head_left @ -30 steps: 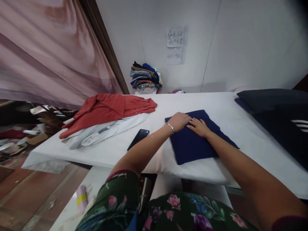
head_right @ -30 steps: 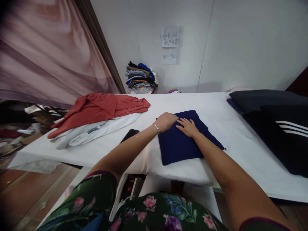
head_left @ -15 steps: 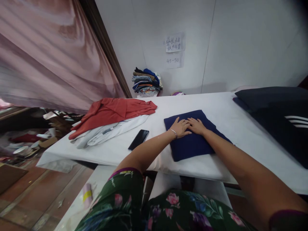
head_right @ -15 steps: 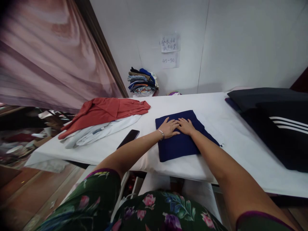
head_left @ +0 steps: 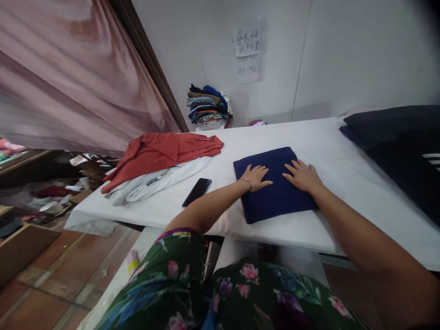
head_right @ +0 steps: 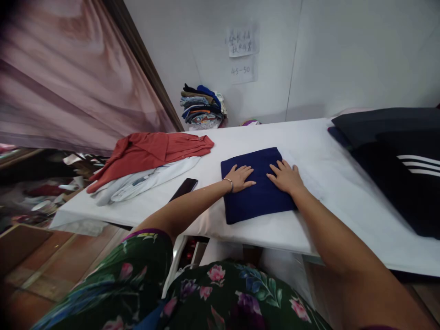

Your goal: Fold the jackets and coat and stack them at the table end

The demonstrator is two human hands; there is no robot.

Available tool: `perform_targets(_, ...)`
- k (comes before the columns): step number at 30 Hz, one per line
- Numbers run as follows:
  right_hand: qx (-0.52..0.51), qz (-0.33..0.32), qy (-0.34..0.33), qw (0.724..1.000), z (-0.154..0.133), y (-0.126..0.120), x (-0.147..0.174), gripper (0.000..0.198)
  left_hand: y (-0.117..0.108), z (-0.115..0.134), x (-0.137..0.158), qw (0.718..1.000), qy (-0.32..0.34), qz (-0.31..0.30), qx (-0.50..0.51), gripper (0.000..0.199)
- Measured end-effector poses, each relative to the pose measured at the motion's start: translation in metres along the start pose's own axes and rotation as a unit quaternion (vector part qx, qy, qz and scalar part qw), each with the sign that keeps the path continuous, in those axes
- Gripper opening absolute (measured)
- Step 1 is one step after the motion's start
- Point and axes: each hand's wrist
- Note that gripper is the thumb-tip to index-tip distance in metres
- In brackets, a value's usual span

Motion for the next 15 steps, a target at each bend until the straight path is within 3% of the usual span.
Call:
perform_targets(4,-0.010,-0.003,0.005,1.000,-0.003,0.001,-0.001,0.060,-0.003,0.011,0.021,0.998,-0.017,0.060,-0.003,0.065)
perform_targets(9,-0.019,-0.015,0.007,1.000,-0.004,-0.002,-0.006,0.059,0.016,0.025,0.061,0.996,-0.007,0.091,0.020,0.064)
perform_targets(15,-0.061,-0.058,0.041,0.996,0.014,-0.010,-0.003,0.062,0.034,0.024,0.066,0.993,-0.007,0.120,0.018,0.063)
Point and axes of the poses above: each hand's wrist, its own x-axis away from the middle knuckle, its own y-axis out of the palm, z = x × y, and after that the axes turned 6 degrees about x, right-handed
